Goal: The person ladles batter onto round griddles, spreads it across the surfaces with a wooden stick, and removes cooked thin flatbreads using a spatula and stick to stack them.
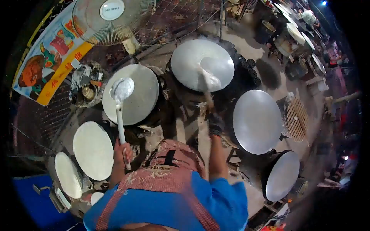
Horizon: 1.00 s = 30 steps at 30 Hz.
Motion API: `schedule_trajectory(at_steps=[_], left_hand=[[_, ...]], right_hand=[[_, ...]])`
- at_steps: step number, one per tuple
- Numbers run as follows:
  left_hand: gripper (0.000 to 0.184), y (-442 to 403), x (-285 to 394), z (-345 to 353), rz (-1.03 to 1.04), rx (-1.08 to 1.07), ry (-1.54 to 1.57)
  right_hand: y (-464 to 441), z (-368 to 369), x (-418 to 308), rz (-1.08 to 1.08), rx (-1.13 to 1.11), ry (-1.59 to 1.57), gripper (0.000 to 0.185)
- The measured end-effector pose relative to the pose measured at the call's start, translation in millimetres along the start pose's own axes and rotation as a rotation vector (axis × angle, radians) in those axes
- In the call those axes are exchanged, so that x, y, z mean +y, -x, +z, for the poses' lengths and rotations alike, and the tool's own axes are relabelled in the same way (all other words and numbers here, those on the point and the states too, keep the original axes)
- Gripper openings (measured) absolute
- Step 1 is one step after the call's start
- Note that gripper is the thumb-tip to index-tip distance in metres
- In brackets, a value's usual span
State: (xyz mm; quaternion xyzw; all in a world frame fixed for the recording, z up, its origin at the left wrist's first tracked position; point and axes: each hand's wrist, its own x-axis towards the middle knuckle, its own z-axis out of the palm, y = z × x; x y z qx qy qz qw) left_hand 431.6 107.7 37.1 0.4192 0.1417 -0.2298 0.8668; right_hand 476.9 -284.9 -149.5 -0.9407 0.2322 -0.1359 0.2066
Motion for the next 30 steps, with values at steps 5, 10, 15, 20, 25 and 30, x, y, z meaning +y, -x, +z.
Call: schedule_trajectory(at_steps=[5, 10, 15, 20, 25, 30], left_hand=[[0.050, -6, -12, -4, -0.104, -0.089, 0.101], [0.049, -26, -19, 0, -0.238, -0.104, 0.214], [0.049, -37, -20, 11, -0.304, -0.112, 0.039], [0.047, -54, -22, 26, -0.424, 0.014, 0.000], [0.043, -57, -20, 45, -0.411, 0.005, -0.162], [0.042, -78, -23, 61, -0.458, 0.133, -0.245]], right_hand=[[-18, 18, 38, -0.009, 0.042, -0.348, 0.023], [13, -28, 3, 0.056, -0.160, 0.032, 0.028], [-52, -11, 64, 0.002, -0.013, -0.093, 0.028], [-16, -14, 15, 0.224, -0.402, 0.033, 0.040], [-34, -38, 46, 0.366, 0.133, -0.606, 0.032], [-40, -19, 43, 0.008, 0.070, -0.014, 0.038]])
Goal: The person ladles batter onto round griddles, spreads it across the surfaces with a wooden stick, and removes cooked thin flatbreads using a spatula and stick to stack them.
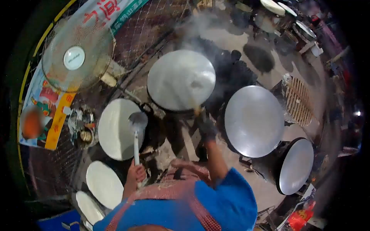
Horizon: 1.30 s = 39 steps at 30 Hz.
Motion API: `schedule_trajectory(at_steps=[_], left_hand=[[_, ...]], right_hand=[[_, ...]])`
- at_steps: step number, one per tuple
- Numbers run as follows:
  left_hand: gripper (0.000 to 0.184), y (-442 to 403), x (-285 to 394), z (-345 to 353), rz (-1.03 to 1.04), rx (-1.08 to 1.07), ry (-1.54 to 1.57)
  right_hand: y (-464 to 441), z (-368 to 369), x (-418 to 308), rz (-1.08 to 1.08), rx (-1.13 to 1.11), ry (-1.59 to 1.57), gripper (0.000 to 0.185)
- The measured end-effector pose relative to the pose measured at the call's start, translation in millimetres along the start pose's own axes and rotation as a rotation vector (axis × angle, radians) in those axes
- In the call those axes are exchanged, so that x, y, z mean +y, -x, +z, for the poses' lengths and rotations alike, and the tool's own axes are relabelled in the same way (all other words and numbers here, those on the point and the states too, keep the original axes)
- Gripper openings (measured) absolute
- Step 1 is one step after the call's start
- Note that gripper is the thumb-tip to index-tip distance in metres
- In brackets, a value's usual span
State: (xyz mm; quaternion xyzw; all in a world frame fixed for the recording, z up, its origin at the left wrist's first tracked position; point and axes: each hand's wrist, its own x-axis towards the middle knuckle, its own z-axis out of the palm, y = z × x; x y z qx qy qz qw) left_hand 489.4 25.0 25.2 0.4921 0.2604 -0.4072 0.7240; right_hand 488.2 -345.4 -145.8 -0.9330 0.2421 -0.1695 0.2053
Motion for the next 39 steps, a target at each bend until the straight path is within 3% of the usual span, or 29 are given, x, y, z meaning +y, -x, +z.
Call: schedule_trajectory(at_steps=[1, 2, 5, 6, 7, 8, 9, 11, 14, 16, 17, 19, 20, 22, 24, 25, 27, 29, 32, 34, 35, 38, 39], left_hand=[[0.043, 1, 1, 2, 0.013, -0.012, 0.002], [0.044, 5, -1, 2, 0.025, -0.019, 0.007], [0.046, -2, 7, 7, 0.028, -0.066, 0.053], [0.047, -1, 6, 6, 0.009, -0.082, 0.076], [0.046, -3, 6, 9, 0.013, -0.078, 0.064], [0.046, -4, 5, 10, 0.014, -0.071, 0.059], [0.045, -1, 7, 7, 0.019, -0.054, 0.045], [0.039, 10, 1, -1, 0.068, 0.039, 0.018], [0.033, -7, -4, -10, 0.017, -0.085, 0.240], [0.028, -10, -4, -12, -0.010, 0.004, 0.098], [0.031, -24, -9, -29, 0.010, -0.065, 0.081], [0.035, -19, 2, -21, -0.001, -0.047, 0.130], [0.035, -8, 0, -25, 0.030, -0.042, 0.141], [0.036, -2, 3, -22, 0.112, -0.070, 0.152], [0.035, -3, 5, -24, 0.079, 0.022, 0.170], [0.034, -7, 7, -23, 0.063, 0.059, 0.184], [0.031, -16, 6, -22, 0.059, 0.045, 0.191], [0.030, -17, 12, -18, 0.006, 0.001, 0.299], [0.016, -30, 5, -42, -0.023, -0.111, 0.289], [0.021, -32, 15, -27, -0.012, -0.086, 0.349], [0.018, -41, 18, -29, -0.041, -0.071, 0.356], [0.013, -59, 31, -19, -0.140, -0.054, 0.337], [0.023, -78, 35, -24, -0.133, -0.172, 0.213]], right_hand=[[31, -24, -16, 0.054, -0.145, 0.141, 0.036], [46, 1, 4, 0.302, -0.073, -0.425, 0.038], [-16, -41, -1, 0.233, 0.081, -0.402, 0.039], [-49, -11, 16, 0.325, 0.204, -0.419, 0.035], [-95, -13, 21, 0.206, 0.081, -0.260, 0.035], [-151, -21, 10, 0.613, -0.011, -0.366, 0.043], [-186, 9, 33, 0.599, 0.029, -0.361, 0.040], [-176, -27, 24, 0.396, 0.060, -0.928, 0.038], [-113, 38, 42, 0.044, -0.007, -0.282, 0.029], [-85, 50, 23, -0.014, -0.042, -0.260, 0.023], [-82, 43, 21, -0.071, -0.081, -0.180, 0.023], [-80, -3, -8, -0.193, -0.143, -0.024, 0.024], [-84, -12, 20, 0.251, -0.309, -0.641, 0.023], [-86, -20, 30, 0.424, -0.387, -0.794, 0.021], [-53, -20, 21, -0.117, -0.236, 0.123, 0.018], [-48, -11, 0, 0.040, -0.392, 0.091, 0.022], [-14, 57, 15, 0.071, -0.200, -0.108, 0.026], [-6, 83, 52, 0.066, -0.148, -0.269, 0.030], [-65, -4, 25, 0.353, -0.181, -0.373, 0.032], [-106, -35, 23, 0.509, -0.132, -0.427, 0.035], [-117, -34, 32, 0.422, -0.021, -0.327, 0.039], [-123, -4, 29, 0.131, -0.302, 0.112, 0.045], [-116, -6, 29, 0.106, -0.298, 0.107, 0.046]])
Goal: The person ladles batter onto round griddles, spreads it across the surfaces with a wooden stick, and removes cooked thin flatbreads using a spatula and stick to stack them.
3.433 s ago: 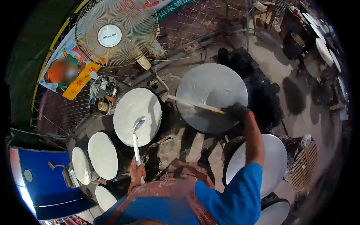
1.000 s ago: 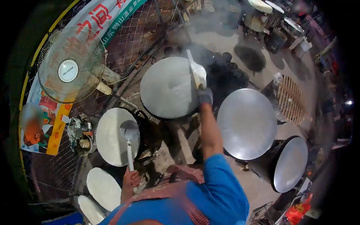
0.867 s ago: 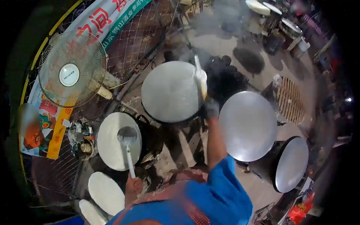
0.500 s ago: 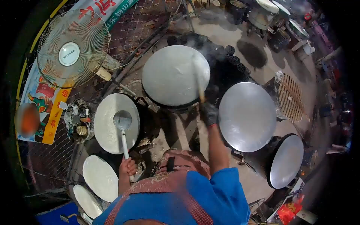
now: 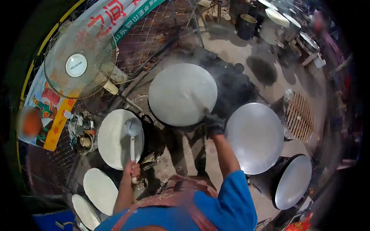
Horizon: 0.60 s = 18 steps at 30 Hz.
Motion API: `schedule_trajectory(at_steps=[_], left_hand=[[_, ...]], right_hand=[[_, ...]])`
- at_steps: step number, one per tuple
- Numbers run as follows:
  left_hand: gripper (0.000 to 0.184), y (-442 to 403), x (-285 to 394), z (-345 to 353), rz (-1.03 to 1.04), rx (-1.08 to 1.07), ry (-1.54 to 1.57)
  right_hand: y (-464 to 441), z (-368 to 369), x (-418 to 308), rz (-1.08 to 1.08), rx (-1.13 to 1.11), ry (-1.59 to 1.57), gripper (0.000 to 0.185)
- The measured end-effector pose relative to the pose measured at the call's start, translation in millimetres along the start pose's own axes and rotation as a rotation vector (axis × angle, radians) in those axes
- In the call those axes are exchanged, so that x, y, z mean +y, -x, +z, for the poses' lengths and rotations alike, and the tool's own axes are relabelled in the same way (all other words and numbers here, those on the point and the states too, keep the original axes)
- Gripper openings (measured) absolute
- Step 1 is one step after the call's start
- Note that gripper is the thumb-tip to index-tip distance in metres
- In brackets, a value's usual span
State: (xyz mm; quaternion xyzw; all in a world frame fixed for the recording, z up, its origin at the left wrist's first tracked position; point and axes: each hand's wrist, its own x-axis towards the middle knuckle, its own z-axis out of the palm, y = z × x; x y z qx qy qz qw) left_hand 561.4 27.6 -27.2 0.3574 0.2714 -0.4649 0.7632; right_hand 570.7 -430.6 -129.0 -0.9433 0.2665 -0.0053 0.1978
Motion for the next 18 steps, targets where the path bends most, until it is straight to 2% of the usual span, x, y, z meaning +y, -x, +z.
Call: schedule_trajectory(at_steps=[1, 2, 3, 4, 5, 8, 9, 10, 11, 12, 14, 16, 18], left_hand=[[0.035, -14, 5, -10, -0.015, -0.103, -0.127], [0.022, -21, 8, 7, 0.056, -0.022, -0.042], [0.013, -28, 15, 26, 0.129, 0.057, 0.041], [0.008, -44, 23, 22, 0.043, 0.016, 0.144], [0.010, -53, 30, 34, 0.044, -0.022, 0.126], [0.018, -75, 45, 87, 0.123, -0.102, -0.022], [0.019, -93, 46, 85, 0.148, -0.155, -0.068], [0.020, -104, 45, 94, 0.093, -0.059, 0.063], [0.022, -103, 46, 113, 0.146, -0.109, -0.045], [0.024, -98, 42, 134, 0.177, -0.037, -0.052], [0.021, -112, 37, 141, 0.176, -0.062, -0.027], [0.022, -118, 25, 157, 0.260, -0.009, -0.116], [0.023, -133, 14, 168, 0.264, -0.038, -0.207]], right_hand=[[19, -11, -6, -0.027, -0.001, -0.002, 0.046], [33, -26, -12, -0.055, -0.002, -0.006, 0.047], [41, -53, -21, -0.028, -0.017, 0.024, 0.038], [52, -83, -29, 0.001, -0.033, 0.054, 0.030], [58, -99, -32, 0.033, -0.047, 0.085, 0.024], [54, -19, 22, 0.124, 0.045, -0.152, 0.041], [58, 9, 27, -0.034, 0.139, -0.035, 0.035], [63, 4, 24, -0.041, 0.088, 0.042, 0.033], [74, -12, 17, -0.047, 0.035, 0.118, 0.031], [85, -35, 6, -0.055, -0.017, 0.197, 0.029], [109, -82, -32, -0.028, 0.152, 0.090, 0.027], [116, -45, -14, -0.099, 0.241, 0.082, 0.026], [100, 42, 13, -0.230, 0.402, 0.132, 0.026]])
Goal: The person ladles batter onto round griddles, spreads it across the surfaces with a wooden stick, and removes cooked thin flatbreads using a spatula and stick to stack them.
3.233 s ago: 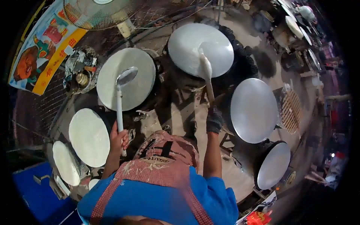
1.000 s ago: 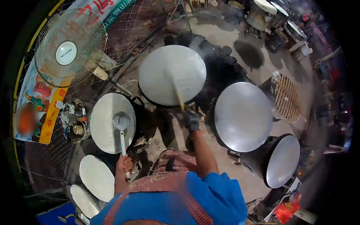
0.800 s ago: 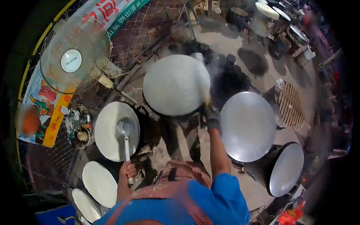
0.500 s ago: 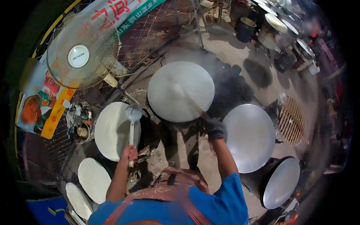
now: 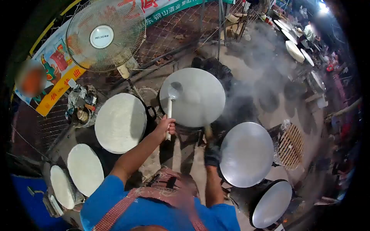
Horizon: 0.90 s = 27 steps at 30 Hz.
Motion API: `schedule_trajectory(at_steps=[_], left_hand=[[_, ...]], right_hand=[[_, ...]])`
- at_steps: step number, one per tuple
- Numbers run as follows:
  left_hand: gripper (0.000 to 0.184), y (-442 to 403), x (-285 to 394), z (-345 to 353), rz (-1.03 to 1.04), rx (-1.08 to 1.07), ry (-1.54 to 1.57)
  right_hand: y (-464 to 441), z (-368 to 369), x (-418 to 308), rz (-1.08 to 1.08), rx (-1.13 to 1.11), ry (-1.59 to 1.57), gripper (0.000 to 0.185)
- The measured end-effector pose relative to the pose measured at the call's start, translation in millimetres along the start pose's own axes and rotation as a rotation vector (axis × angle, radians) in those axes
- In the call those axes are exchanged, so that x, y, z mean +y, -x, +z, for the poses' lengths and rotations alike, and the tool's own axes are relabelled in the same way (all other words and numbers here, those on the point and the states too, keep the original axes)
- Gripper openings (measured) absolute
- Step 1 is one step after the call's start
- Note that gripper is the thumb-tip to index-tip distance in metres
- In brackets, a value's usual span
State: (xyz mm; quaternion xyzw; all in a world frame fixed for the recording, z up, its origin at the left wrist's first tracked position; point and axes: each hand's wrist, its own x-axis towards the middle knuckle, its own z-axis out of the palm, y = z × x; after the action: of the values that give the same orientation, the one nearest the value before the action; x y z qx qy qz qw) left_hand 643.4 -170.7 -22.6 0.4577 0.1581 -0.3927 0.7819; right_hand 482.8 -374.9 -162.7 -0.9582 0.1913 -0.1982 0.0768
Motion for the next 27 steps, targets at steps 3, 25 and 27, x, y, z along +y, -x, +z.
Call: schedule_trajectory(at_steps=[3, 25, 27], left_hand=[[0.022, -12, -17, 13, -0.185, 0.069, 0.204], [0.037, 241, -79, -129, -0.244, -0.295, 0.540], [0.043, 267, -107, -135, -0.126, -0.179, 0.460]], right_hand=[[17, -32, -51, 0.183, -0.360, 0.172, 0.026], [25, -75, -59, -0.108, -0.341, 0.127, 0.031], [19, -67, -61, -0.206, -0.370, 0.086, 0.031]])
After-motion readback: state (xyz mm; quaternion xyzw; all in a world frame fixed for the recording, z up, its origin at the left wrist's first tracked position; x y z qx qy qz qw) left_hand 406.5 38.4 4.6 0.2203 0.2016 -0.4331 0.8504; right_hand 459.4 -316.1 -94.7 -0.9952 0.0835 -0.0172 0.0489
